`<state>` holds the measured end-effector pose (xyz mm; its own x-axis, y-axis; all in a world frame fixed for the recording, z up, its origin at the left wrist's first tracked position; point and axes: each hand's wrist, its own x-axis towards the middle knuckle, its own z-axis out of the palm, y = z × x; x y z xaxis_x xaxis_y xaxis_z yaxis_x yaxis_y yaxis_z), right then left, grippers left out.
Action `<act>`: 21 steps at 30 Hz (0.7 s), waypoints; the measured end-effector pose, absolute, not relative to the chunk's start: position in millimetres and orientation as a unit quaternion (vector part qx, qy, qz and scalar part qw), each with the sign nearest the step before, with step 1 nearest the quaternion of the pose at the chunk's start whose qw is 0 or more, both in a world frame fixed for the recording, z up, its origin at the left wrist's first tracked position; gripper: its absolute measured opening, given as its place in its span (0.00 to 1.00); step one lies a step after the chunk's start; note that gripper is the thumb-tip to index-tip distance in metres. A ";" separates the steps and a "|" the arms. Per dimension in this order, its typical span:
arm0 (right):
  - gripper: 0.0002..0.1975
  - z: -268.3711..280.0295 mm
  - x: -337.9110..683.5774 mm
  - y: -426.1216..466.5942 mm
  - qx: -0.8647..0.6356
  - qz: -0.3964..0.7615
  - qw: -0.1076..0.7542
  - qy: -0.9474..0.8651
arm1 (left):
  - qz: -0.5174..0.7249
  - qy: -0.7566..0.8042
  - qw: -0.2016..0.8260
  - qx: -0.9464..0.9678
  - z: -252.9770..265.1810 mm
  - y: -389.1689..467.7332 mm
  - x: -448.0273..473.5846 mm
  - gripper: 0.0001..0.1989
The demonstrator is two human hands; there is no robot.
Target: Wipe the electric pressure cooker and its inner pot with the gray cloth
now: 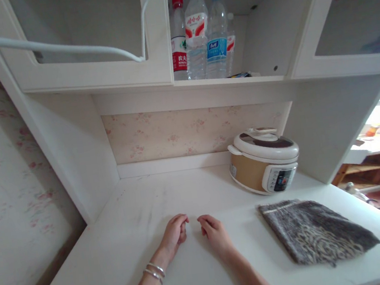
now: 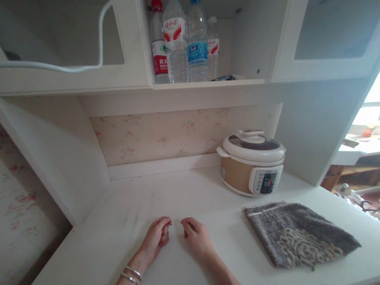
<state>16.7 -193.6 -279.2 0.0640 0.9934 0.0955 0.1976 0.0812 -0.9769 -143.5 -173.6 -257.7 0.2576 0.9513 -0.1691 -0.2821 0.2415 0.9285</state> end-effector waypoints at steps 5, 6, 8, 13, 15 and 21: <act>0.19 -279.2 16.3 -193.8 -0.545 0.403 0.485 -0.553 | 0.453 0.413 0.675 0.411 -256.4 -174.0 -142.7 0.13; 0.19 -279.2 16.2 -194.0 -0.545 0.402 0.483 -0.554 | 0.452 0.414 0.675 0.411 -256.2 -174.1 -142.6 0.13; 0.19 -279.2 16.1 -194.3 -0.545 0.403 0.482 -0.555 | 0.451 0.413 0.675 0.412 -256.2 -174.2 -142.6 0.13; 0.20 -280.8 16.0 -193.8 -0.545 0.400 0.483 -0.557 | 0.452 0.414 0.672 0.416 -257.7 -173.6 -142.8 0.12; 0.20 -281.8 16.0 -193.2 -0.544 0.395 0.485 -0.559 | 0.450 0.416 0.672 0.416 -258.0 -173.3 -142.7 0.13; 0.21 -283.8 15.9 -192.7 -0.549 0.389 0.480 -0.563 | 0.449 0.419 0.672 0.414 -255.0 -175.1 -142.1 0.13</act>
<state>15.9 -192.7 -283.8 0.0635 0.9915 0.1139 0.2435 0.0953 -0.9652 -142.1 -175.1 -255.0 0.2458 0.9502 -0.1916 -0.2555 0.2542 0.9328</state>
